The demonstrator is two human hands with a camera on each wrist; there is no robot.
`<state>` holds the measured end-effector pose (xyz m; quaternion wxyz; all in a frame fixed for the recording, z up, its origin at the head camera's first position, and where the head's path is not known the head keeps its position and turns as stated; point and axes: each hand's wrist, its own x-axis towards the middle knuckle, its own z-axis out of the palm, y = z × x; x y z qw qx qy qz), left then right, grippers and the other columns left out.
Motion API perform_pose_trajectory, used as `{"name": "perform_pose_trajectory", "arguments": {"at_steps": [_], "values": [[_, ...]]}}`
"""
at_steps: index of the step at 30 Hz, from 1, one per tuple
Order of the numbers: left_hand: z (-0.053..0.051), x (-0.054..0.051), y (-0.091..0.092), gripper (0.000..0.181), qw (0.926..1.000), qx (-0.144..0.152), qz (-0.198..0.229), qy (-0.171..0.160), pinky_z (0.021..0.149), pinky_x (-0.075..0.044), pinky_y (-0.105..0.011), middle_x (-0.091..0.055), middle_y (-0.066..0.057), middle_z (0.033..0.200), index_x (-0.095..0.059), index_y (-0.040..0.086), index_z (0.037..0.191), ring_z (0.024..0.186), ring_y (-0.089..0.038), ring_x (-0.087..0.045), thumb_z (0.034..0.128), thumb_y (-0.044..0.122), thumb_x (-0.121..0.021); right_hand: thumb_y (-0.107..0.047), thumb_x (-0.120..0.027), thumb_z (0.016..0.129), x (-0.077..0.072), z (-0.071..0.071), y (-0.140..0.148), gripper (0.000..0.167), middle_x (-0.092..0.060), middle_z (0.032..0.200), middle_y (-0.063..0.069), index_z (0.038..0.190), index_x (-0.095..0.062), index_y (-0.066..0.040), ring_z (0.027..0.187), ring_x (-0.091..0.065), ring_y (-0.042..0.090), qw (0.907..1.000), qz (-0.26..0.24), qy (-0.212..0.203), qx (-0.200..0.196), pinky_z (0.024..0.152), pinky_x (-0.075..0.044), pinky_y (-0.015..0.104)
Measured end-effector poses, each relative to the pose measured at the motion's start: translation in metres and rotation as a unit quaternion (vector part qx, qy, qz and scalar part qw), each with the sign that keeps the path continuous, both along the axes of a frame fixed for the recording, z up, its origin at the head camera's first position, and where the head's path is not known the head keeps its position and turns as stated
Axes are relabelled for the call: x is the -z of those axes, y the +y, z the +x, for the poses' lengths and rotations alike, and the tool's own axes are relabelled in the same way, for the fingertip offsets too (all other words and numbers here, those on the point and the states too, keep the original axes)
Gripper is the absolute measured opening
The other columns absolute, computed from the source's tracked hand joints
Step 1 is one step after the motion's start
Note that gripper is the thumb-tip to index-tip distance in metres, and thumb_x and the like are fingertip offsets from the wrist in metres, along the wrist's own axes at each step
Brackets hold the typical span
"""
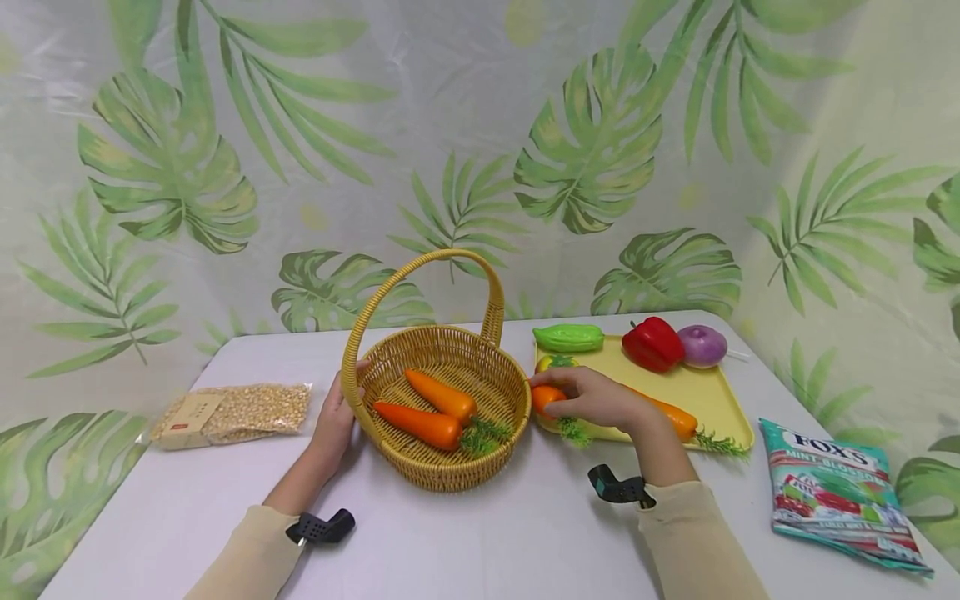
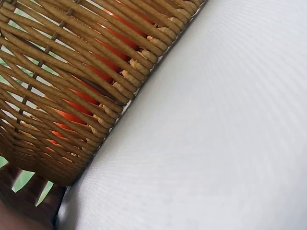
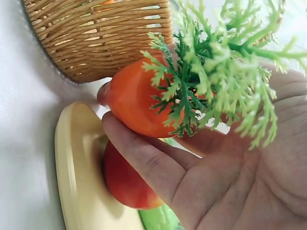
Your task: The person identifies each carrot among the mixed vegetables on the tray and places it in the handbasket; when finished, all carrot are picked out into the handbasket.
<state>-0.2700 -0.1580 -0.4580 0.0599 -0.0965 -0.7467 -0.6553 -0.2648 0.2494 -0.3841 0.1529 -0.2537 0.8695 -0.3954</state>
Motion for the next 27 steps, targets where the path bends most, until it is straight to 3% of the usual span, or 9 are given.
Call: {"name": "perform_pose_trajectory", "arguments": {"at_steps": [5, 10, 13, 18, 21, 27], "values": [[0.0, 0.0, 0.0, 0.037, 1.0, -0.001, -0.002, 0.003, 0.112, -0.032, -0.029, -0.046, -0.002, 0.148, -0.043, 0.02, 0.144, 0.136, -0.013, -0.039, 0.108, 0.028, -0.039, -0.023, -0.065, 0.098, -0.002, 0.0, 0.004, 0.042, -0.055, 0.143, 0.015, 0.138, -0.058, -0.013, 0.121, -0.059, 0.033, 0.9993, -0.016, 0.022, 0.025, 0.095, -0.054, 0.037], [0.0, 0.0, 0.001, 0.036, 1.0, -0.002, -0.001, 0.004, 0.112, -0.032, -0.029, -0.047, 0.0, 0.147, -0.044, 0.021, 0.143, 0.136, -0.011, -0.038, 0.1079, 0.029, -0.04, -0.029, -0.064, 0.098, -0.014, 0.005, 0.008, 0.043, -0.049, 0.15, 0.015, 0.14, -0.057, -0.019, 0.127, -0.056, 0.045, 0.9946, -0.054, 0.041, 0.079, 0.099, -0.053, 0.049], [-0.001, 0.0, 0.001, 0.036, 1.0, -0.004, -0.001, 0.005, 0.11, -0.033, -0.026, -0.048, -0.001, 0.147, -0.044, 0.021, 0.143, 0.134, -0.011, -0.039, 0.1077, 0.028, -0.04, -0.033, -0.063, 0.098, -0.022, 0.011, 0.008, 0.044, -0.046, 0.152, 0.013, 0.14, -0.057, -0.023, 0.13, -0.053, 0.046, 0.993, -0.066, 0.035, 0.092, 0.102, -0.05, 0.053], [-0.002, 0.001, 0.001, 0.037, 1.0, -0.006, -0.001, 0.005, 0.111, -0.033, -0.029, -0.047, -0.002, 0.147, -0.044, 0.02, 0.143, 0.135, -0.013, -0.039, 0.1074, 0.028, -0.04, -0.031, -0.062, 0.099, -0.031, 0.016, 0.011, 0.039, -0.047, 0.151, 0.008, 0.138, -0.059, -0.024, 0.127, -0.057, 0.036, 0.9917, -0.1, 0.014, 0.081, 0.101, -0.049, 0.044], [-0.002, 0.001, 0.001, 0.036, 1.0, -0.006, -0.001, 0.004, 0.114, -0.032, -0.035, -0.046, -0.001, 0.148, -0.043, 0.022, 0.143, 0.137, -0.013, -0.039, 0.1074, 0.029, -0.04, -0.025, -0.059, 0.1, -0.033, 0.017, 0.012, 0.037, -0.047, 0.15, 0.008, 0.137, -0.059, -0.02, 0.121, -0.06, 0.033, 0.9917, -0.118, 0.005, 0.051, 0.098, -0.05, 0.039], [0.0, 0.001, 0.001, 0.036, 1.0, -0.005, 0.003, 0.005, 0.117, -0.03, -0.042, -0.046, -0.001, 0.148, -0.043, 0.023, 0.142, 0.138, -0.013, -0.038, 0.107, 0.029, -0.04, -0.019, -0.061, 0.099, -0.024, 0.01, 0.001, 0.036, -0.055, 0.136, 0.014, 0.134, -0.06, -0.015, 0.103, -0.067, 0.03, 0.9935, -0.113, 0.0, 0.009, 0.089, -0.056, 0.034]]}}
